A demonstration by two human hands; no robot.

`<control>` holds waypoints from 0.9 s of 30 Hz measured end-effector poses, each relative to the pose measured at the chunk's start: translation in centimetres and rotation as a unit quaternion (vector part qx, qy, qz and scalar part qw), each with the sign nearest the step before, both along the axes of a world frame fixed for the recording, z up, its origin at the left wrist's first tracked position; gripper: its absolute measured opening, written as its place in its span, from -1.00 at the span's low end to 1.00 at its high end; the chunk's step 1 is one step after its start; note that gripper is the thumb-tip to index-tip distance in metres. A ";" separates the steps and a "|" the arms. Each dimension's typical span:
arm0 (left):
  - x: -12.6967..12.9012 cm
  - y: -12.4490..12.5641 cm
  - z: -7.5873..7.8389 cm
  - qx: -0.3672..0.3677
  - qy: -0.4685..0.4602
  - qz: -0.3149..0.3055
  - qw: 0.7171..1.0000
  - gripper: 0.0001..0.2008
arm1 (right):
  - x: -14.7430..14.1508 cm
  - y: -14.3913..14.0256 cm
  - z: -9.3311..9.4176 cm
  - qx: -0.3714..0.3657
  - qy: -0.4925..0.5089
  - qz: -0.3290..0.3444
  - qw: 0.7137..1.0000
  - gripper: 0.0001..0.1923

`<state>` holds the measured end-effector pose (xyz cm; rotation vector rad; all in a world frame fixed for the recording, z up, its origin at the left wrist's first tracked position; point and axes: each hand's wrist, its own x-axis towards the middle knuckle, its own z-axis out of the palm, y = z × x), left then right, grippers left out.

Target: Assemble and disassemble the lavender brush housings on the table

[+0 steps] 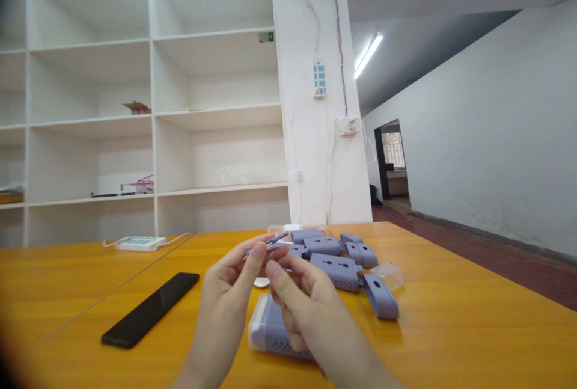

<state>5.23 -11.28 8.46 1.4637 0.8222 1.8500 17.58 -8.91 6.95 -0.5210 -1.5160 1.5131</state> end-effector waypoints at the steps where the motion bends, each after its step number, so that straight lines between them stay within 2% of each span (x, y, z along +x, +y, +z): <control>1: -0.3 0.0 0.3 -0.002 0.013 0.004 1.000 -0.68 | 0.2 0.1 0.1 0.027 -0.017 -0.014 0.999 -0.47; 4: -1.3 -0.1 0.9 0.025 0.076 0.064 0.995 -0.73 | 1.0 0.0 0.7 0.120 -0.056 -0.084 0.988 -0.54; 7: -2.1 -0.2 1.2 0.050 0.112 0.127 0.984 -0.69 | 2.0 -0.3 1.4 0.206 -0.082 -0.160 0.962 -0.62; 11: -2.0 -0.3 1.1 0.017 0.077 0.093 0.992 -0.67 | 3.2 -1.1 2.3 0.253 -0.138 -0.222 0.932 -0.62; 15: -0.9 -0.7 0.6 0.005 0.082 0.032 0.996 -0.62 | 3.7 -2.0 3.0 0.295 -0.175 -0.227 0.912 -0.60; 18: -0.3 -1.5 0.4 0.031 0.098 0.020 0.995 -0.61 | 3.8 -2.2 3.1 0.322 -0.191 -0.244 0.895 -0.66; 20: -0.2 -2.2 0.4 0.060 0.103 0.019 0.993 -0.63 | 4.0 -2.3 2.9 0.360 -0.205 -0.278 0.867 -0.72; 23: -0.3 -3.0 0.6 0.086 0.122 0.041 0.988 -0.77 | 4.3 -2.6 2.4 0.436 -0.215 -0.340 0.805 -0.81; 25: -0.3 -3.4 0.8 0.113 0.150 0.067 0.980 -0.87 | 4.4 -3.1 2.2 0.481 -0.202 -0.383 0.762 -0.81; 27: -0.3 -3.7 1.0 0.147 0.170 0.083 0.971 -0.84 | 4.3 -3.6 2.0 0.505 -0.192 -0.413 0.734 -0.79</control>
